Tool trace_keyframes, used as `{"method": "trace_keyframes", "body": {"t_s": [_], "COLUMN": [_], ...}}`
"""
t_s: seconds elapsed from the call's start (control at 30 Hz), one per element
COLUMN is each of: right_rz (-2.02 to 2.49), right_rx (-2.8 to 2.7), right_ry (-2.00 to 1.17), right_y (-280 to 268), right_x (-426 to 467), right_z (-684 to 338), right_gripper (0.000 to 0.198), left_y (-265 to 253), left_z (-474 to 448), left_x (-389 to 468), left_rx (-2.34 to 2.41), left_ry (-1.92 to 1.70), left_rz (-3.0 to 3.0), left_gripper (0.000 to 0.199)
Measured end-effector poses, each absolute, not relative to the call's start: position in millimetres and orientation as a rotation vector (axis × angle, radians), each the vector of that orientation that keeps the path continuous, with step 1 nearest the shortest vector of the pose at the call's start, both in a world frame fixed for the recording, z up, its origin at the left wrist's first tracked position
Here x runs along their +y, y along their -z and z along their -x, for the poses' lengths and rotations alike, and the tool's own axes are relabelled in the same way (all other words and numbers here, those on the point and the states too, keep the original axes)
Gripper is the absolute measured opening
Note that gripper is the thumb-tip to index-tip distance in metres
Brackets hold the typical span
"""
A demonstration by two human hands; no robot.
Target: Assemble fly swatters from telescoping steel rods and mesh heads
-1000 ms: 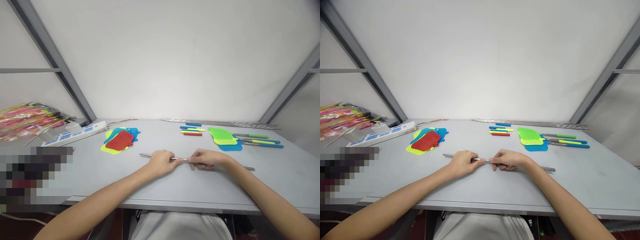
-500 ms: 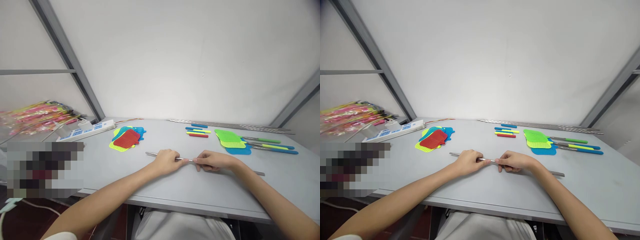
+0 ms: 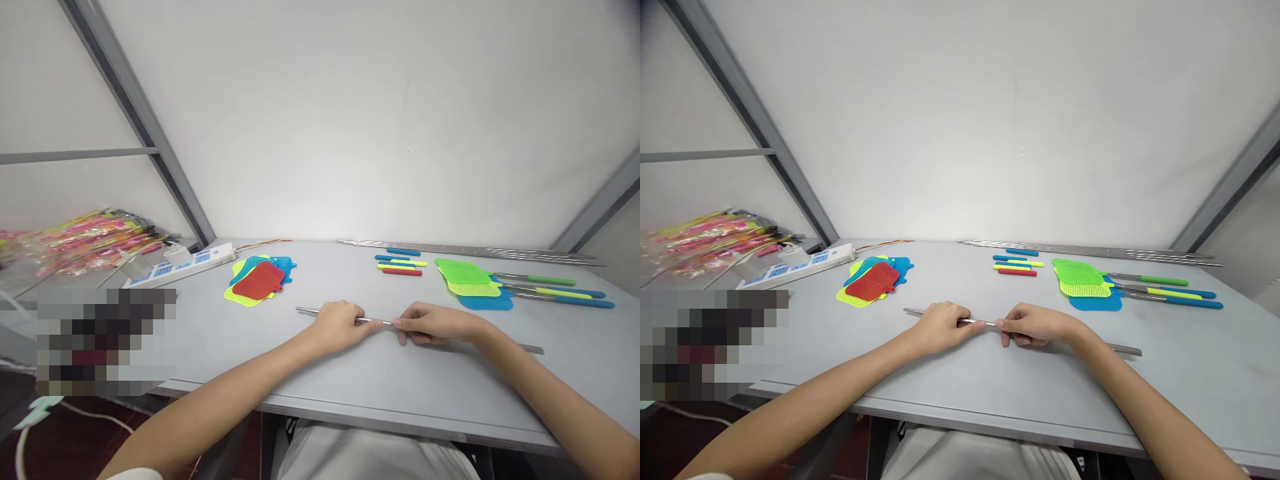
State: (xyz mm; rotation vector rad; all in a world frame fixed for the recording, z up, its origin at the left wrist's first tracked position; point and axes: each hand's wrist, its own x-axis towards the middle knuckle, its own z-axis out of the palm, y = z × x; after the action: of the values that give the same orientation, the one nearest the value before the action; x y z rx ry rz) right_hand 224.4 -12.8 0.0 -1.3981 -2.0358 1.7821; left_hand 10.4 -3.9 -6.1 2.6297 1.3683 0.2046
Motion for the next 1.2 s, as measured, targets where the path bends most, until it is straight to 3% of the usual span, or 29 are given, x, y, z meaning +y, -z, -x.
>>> {"method": "trace_keyframes", "body": {"t_s": [0.53, 1.2], "right_rz": [1.422, 1.633], "right_rx": [-2.056, -2.188], "right_ry": [-1.77, -1.35], "right_y": [-4, 0], "right_x": [-13, -12], "right_z": [-226, -228], "right_gripper": [0.049, 0.046], "left_y": [4, 5], "left_z": [-11, -6], "left_x": [-6, 3], "left_rx": [1.358, 1.617], "left_ry": [-0.232, -0.161], "left_rz": [-2.619, -2.514], "left_gripper": [0.061, 0.073]}}
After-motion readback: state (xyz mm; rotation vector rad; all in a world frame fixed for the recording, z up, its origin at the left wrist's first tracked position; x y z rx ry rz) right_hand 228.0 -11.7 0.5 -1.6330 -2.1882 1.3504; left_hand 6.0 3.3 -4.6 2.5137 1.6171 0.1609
